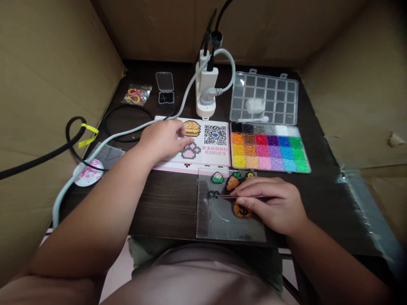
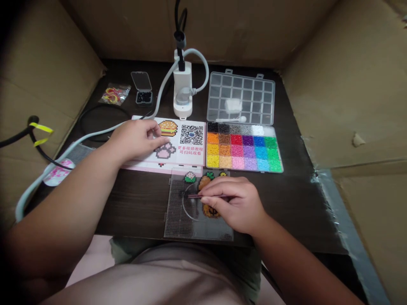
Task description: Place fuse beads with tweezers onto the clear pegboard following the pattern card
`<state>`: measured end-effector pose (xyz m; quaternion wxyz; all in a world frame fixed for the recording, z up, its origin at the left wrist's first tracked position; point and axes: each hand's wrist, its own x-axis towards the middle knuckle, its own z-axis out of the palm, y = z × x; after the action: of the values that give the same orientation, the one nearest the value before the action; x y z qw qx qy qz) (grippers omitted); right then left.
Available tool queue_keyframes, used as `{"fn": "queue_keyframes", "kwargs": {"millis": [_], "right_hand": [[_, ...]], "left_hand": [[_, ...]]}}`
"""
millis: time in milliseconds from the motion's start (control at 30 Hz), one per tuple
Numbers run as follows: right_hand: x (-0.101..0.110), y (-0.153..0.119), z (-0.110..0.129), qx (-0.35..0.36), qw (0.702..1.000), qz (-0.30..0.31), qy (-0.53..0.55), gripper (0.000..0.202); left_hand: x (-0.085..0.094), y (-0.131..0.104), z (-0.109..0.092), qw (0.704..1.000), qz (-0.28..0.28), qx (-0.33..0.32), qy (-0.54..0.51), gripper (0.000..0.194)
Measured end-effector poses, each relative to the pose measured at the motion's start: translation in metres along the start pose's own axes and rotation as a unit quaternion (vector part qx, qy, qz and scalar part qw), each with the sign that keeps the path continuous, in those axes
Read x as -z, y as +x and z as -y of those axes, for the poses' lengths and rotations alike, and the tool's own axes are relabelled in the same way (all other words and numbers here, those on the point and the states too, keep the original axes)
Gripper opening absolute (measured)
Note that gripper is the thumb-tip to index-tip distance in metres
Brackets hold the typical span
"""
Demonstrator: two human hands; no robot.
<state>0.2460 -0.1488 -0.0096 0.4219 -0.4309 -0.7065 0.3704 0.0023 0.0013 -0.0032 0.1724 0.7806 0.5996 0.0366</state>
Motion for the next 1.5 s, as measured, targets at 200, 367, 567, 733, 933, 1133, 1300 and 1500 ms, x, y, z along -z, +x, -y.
{"fn": "queue_keyframes", "kwargs": {"millis": [200,367,567,733,933,1133,1300,1500], "right_hand": [[-0.001,0.0,-0.0001,-0.002,1.0,0.003,-0.005,0.012],[-0.001,0.0003,-0.0009,0.006,1.0,0.004,-0.009,0.01],[-0.0004,0.0008,0.001,0.0,1.0,0.004,-0.011,0.009],[0.0008,-0.0004,0.0015,-0.027,1.0,-0.003,-0.001,0.006],[0.0015,-0.001,-0.0012,-0.026,1.0,-0.014,0.003,0.012],[0.0019,-0.0012,-0.0009,-0.03,0.999,-0.015,0.0,0.009],[0.0019,-0.0004,-0.0011,-0.024,1.0,-0.015,-0.003,0.009],[0.0013,-0.0006,-0.0008,-0.036,0.999,-0.013,-0.008,0.005]], "left_hand": [[-0.0011,0.0004,0.0015,1.0,0.001,0.002,-0.004,0.034],[-0.0007,0.0009,0.0012,1.0,0.003,0.002,0.001,0.035],[0.0,-0.0002,0.0,1.0,0.006,0.003,-0.001,0.034],[0.0002,-0.0011,-0.0002,1.0,0.009,0.01,-0.006,0.034],[-0.0013,0.0002,0.0026,1.0,0.006,0.0,-0.01,0.034],[-0.0005,0.0001,0.0012,1.0,0.006,0.003,-0.007,0.034],[0.0002,-0.0005,0.0004,1.0,0.009,0.005,-0.008,0.034],[-0.0001,-0.0005,0.0006,1.0,0.014,0.008,-0.011,0.034]]}}
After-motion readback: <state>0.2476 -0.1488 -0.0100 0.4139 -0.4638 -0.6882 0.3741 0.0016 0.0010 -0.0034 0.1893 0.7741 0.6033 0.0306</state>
